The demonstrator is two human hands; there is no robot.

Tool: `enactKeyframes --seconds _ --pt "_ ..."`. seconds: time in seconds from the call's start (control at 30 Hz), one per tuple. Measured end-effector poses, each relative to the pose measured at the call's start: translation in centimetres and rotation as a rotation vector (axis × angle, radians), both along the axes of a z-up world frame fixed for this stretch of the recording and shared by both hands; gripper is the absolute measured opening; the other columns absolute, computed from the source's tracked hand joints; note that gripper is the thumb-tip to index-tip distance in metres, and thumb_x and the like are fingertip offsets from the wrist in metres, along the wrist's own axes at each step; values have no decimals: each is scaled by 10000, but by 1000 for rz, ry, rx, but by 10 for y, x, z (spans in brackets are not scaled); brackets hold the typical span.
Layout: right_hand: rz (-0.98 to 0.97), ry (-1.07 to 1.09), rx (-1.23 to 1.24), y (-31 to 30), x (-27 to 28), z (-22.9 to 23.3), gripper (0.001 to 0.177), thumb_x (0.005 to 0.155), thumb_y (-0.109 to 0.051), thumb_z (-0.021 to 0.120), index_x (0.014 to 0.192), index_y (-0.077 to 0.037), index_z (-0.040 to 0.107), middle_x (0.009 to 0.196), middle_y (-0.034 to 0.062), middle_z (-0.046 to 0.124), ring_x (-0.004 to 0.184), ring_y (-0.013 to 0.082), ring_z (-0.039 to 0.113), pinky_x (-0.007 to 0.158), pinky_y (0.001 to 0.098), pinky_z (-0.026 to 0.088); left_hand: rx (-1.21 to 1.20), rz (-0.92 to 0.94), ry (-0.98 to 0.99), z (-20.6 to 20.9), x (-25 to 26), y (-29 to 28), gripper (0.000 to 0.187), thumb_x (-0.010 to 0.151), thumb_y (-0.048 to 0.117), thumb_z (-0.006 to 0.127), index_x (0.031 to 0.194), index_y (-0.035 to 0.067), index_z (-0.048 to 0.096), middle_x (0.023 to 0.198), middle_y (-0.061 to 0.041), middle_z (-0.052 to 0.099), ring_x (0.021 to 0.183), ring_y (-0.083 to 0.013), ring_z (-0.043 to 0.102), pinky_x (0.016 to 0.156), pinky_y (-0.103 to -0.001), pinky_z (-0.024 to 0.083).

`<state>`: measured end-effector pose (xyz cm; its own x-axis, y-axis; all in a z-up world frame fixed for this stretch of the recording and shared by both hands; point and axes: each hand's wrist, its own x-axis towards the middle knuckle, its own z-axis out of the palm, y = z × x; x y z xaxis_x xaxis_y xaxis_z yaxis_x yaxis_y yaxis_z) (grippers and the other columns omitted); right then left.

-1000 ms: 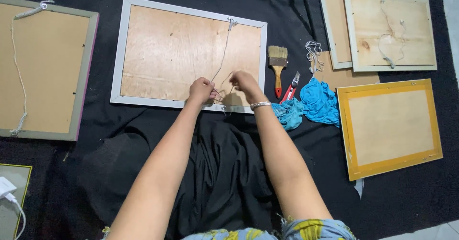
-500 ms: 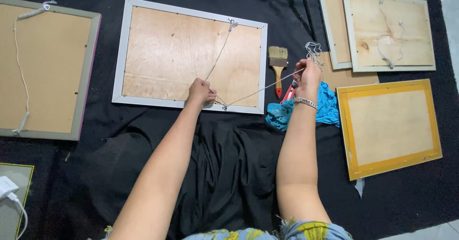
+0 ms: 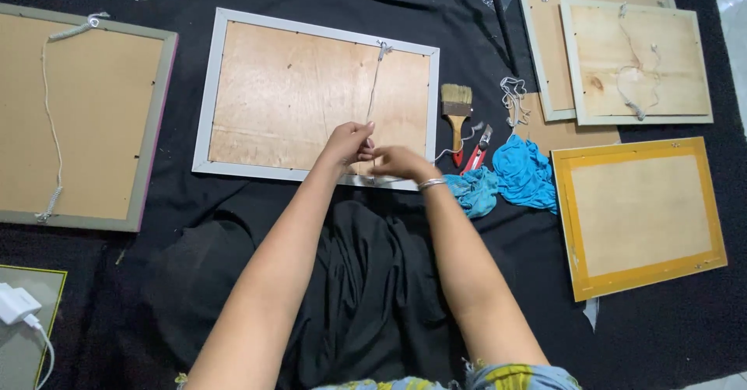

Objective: Attaching a hanging wire to the back of a picture frame by threading it through eyelets and tying it securely.

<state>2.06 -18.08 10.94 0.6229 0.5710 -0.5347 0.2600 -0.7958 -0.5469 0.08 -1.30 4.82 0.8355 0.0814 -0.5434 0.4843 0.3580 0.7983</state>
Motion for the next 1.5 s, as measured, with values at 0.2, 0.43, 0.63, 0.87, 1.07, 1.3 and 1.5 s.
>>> enactKeyframes --seconds 0.2,0.43,0.63,0.87,1.07,1.3,1.5 --pt "-33 43 30 7 10 -39 297 916 -267 635 1027 -13 741 933 227 751 1005 416 690 915 489 511 -258 236 -138 56 0 28 134 980 220 665 935 100 625 665 3 638 590 -77 672 570 -176 610" --pt "-211 125 64 -18 43 -49 274 900 -309 647 949 -68 768 867 149 745 808 257 692 731 356 593 -559 581 -172 71 0 73 256 933 327 764 1045 103 709 819 13 634 710 -66 641 654 -150 615" --pt "-671 -142 844 -34 48 23 217 1003 -278 645 986 -83 740 720 92 655 672 201 692 589 289 606 -360 618 -116 4 7 71 183 970 258 740 1009 100 656 781 -2 601 686 -94 640 640 -174 613" --pt "-886 -326 1088 -36 23 77 218 1079 -287 578 1014 -113 693 769 9 620 746 89 571 695 225 534 -224 565 -186 -5 13 45 307 984 205 734 1195 47 577 861 -55 660 751 -131 705 734 -261 679" --pt "-1020 -389 1210 -41 23 72 146 1059 -276 597 1067 -147 664 906 -13 697 832 63 622 710 189 544 -187 560 -276 13 -5 36 355 981 106 718 1272 10 540 961 -81 643 856 -142 707 830 -277 667" --pt "-841 -438 298 -74 51 -23 720 850 -261 786 1508 -241 494 1532 179 394 1451 425 379 1214 546 299 15 538 -114 -24 -18 30 354 925 91 707 1243 48 559 1020 -79 601 795 -129 702 736 -289 693" --pt "-1218 -213 394 -101 90 -156 519 835 -280 775 1314 -115 661 1353 187 609 1320 371 556 1086 489 479 119 494 133 -48 -57 1 603 932 229 701 1448 33 458 1247 -135 555 1044 -203 658 838 -338 618"
